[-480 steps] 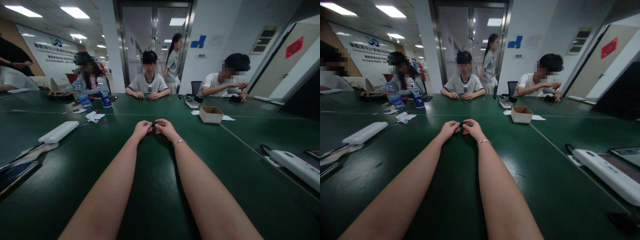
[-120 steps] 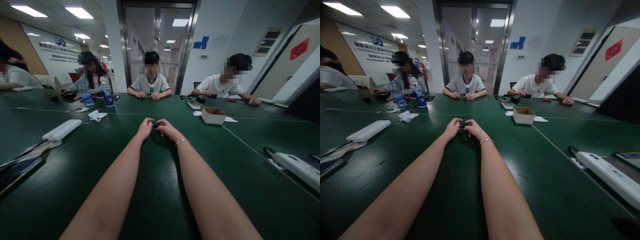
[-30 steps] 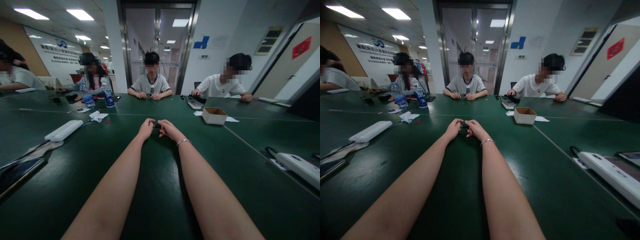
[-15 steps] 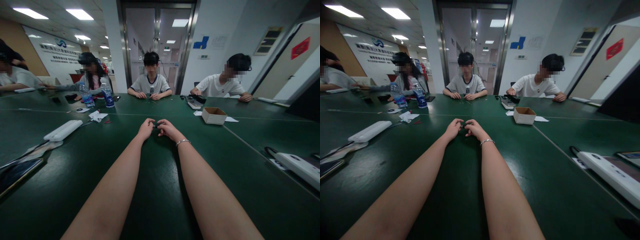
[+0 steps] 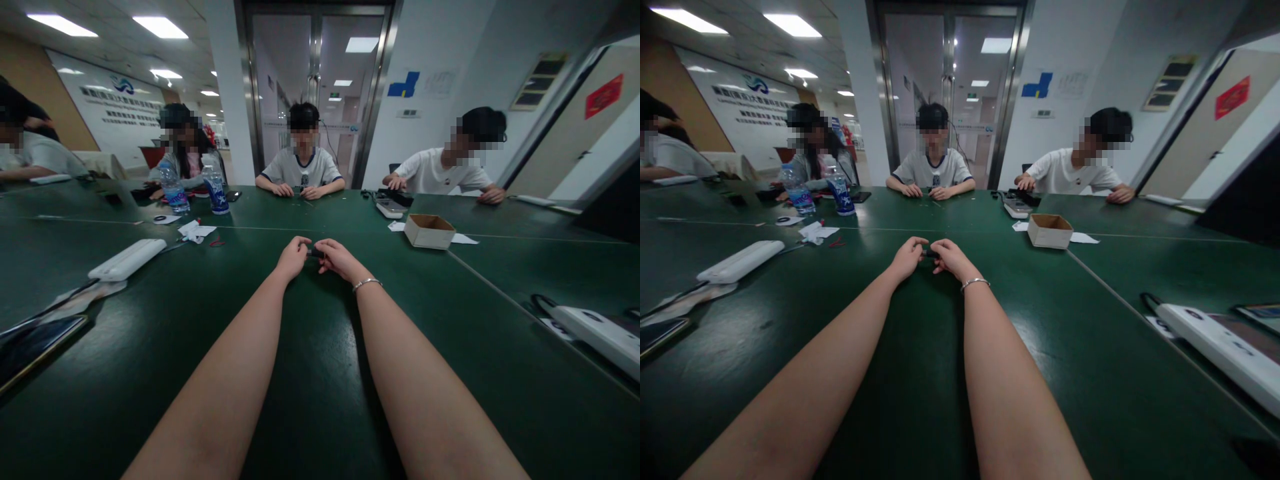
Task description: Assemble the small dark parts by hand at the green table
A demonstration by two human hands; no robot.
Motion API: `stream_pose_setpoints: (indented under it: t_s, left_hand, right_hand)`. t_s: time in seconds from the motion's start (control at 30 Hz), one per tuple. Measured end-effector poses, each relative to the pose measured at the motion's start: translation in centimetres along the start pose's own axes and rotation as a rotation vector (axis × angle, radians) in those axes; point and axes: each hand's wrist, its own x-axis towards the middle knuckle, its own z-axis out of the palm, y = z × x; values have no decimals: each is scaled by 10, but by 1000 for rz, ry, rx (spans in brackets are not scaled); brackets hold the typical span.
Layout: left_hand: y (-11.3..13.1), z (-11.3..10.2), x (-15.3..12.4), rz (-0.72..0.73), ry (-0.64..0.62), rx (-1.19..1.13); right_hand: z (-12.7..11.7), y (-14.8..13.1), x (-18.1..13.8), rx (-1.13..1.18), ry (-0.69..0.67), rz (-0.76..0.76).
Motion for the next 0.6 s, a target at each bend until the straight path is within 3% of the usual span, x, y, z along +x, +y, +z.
stream_pose_setpoints:
  t_s: [0.6]
  left_hand:
    - [0, 0, 0, -2, 14, 1]
  right_hand:
    - [-1, 2, 1, 36, -8, -4]
